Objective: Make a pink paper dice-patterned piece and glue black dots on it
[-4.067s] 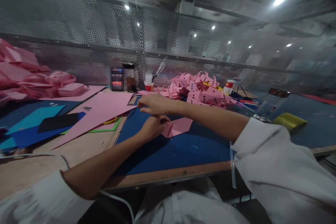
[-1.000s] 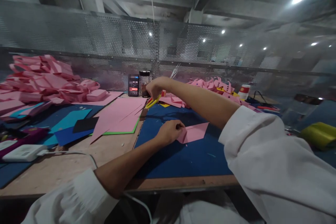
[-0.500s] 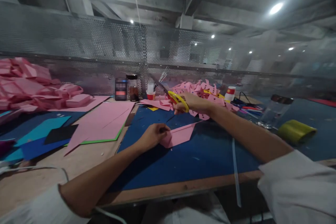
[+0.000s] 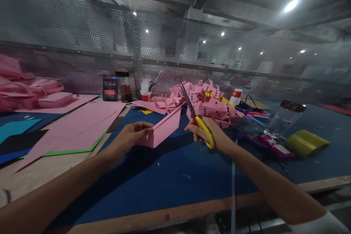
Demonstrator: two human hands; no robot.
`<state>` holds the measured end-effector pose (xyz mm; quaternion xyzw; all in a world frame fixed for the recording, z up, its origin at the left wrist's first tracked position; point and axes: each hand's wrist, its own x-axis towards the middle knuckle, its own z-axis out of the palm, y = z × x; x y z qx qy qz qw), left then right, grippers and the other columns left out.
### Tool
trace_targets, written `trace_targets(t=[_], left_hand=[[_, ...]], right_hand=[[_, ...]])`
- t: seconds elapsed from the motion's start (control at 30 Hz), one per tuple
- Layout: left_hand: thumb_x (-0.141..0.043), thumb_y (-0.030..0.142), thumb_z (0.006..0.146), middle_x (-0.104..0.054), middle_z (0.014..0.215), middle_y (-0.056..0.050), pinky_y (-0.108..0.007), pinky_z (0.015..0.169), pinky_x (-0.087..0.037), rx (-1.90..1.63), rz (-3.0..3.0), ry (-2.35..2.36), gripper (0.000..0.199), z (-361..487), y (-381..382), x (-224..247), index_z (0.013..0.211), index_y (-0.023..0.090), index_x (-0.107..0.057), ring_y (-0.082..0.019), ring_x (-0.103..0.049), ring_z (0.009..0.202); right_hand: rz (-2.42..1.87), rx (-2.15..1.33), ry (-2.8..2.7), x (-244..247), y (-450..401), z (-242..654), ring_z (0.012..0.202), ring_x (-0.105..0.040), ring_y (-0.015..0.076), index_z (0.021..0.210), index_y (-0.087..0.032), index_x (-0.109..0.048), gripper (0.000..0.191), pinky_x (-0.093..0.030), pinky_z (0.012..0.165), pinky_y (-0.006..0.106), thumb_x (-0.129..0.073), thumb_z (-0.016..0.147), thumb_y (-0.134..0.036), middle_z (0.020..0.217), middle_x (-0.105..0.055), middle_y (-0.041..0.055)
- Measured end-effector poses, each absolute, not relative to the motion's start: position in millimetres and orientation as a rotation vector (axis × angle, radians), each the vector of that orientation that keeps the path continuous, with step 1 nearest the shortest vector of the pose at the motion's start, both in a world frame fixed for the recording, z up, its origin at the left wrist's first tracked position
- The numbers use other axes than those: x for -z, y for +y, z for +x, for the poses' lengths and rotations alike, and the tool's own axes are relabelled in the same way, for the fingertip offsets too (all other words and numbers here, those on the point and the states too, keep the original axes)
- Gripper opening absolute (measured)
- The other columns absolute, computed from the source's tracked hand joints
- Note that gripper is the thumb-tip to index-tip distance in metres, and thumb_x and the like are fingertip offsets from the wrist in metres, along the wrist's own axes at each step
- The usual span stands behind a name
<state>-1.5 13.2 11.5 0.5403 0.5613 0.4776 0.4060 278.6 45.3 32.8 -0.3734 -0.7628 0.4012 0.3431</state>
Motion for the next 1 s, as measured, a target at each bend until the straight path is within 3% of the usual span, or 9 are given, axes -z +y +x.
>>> trace_targets(t=[0.1, 0.2, 0.4, 0.57, 0.8, 1.0], left_hand=[[-0.079, 0.042, 0.069, -0.068, 0.075, 0.0, -0.019, 0.055, -0.043, -1.171, 1.341, 1.389, 0.029, 3, 9, -12, 0.088, 0.019, -0.075, -0.013, -0.057, 0.064], [-0.081, 0.039, 0.068, -0.068, 0.075, 0.0, -0.018, 0.055, -0.044, -1.138, 1.293, 1.308, 0.03, 6, 5, -11, 0.09, 0.02, -0.074, -0.012, -0.057, 0.063], [-0.084, 0.032, 0.065, -0.067, 0.077, 0.0, -0.019, 0.058, -0.045, -1.085, 1.282, 1.194, 0.027, 10, 0, -11, 0.085, 0.019, -0.072, -0.013, -0.06, 0.066], [-0.082, 0.036, 0.068, -0.07, 0.076, -0.002, -0.021, 0.057, -0.045, -0.96, 1.322, 1.169, 0.023, 11, -2, -11, 0.081, 0.02, -0.073, -0.015, -0.062, 0.065], [-0.08, 0.037, 0.071, -0.066, 0.07, 0.0, -0.019, 0.056, -0.044, -1.059, 1.336, 1.207, 0.02, 10, -2, -18, 0.075, 0.019, -0.072, -0.011, -0.057, 0.062], [-0.084, 0.033, 0.065, -0.064, 0.066, 0.001, -0.015, 0.048, -0.041, -1.249, 1.198, 1.26, 0.024, 0, 8, -27, 0.074, 0.017, -0.07, -0.008, -0.054, 0.056]], right_hand=[[-1.024, -0.998, -1.972, -28, 43, 272, 0.052, -0.058, 0.0141, 0.091, -0.022, -0.055, 0.029, -0.043, 0.048, 0.025, -0.065, 0.084, -0.049, 0.061, -0.058, -0.0029], [-1.069, -1.039, -1.894, -25, 40, 266, 0.051, -0.058, 0.0144, 0.085, -0.024, -0.051, 0.031, -0.044, 0.046, 0.026, -0.072, 0.078, -0.045, 0.066, -0.058, -0.0023], [-1.056, -1.123, -1.832, -26, 34, 258, 0.049, -0.055, 0.0121, 0.084, -0.024, -0.048, 0.034, -0.046, 0.046, 0.026, -0.077, 0.074, -0.039, 0.067, -0.054, -0.0046], [-1.058, -1.099, -1.812, -30, 30, 258, 0.048, -0.052, 0.0106, 0.082, -0.023, -0.047, 0.039, -0.046, 0.047, 0.025, -0.079, 0.069, -0.039, 0.063, -0.051, -0.0067], [-0.939, -1.137, -1.893, -18, 37, 266, 0.057, -0.055, 0.0099, 0.088, -0.022, -0.051, 0.024, -0.045, 0.053, 0.024, -0.064, 0.084, -0.042, 0.079, -0.059, -0.0023], [-1.045, -0.836, -2.217, -30, 32, 282, 0.065, -0.053, 0.0133, 0.092, -0.023, -0.054, 0.022, -0.042, 0.06, 0.026, -0.06, 0.088, -0.043, 0.075, -0.056, -0.0026]])
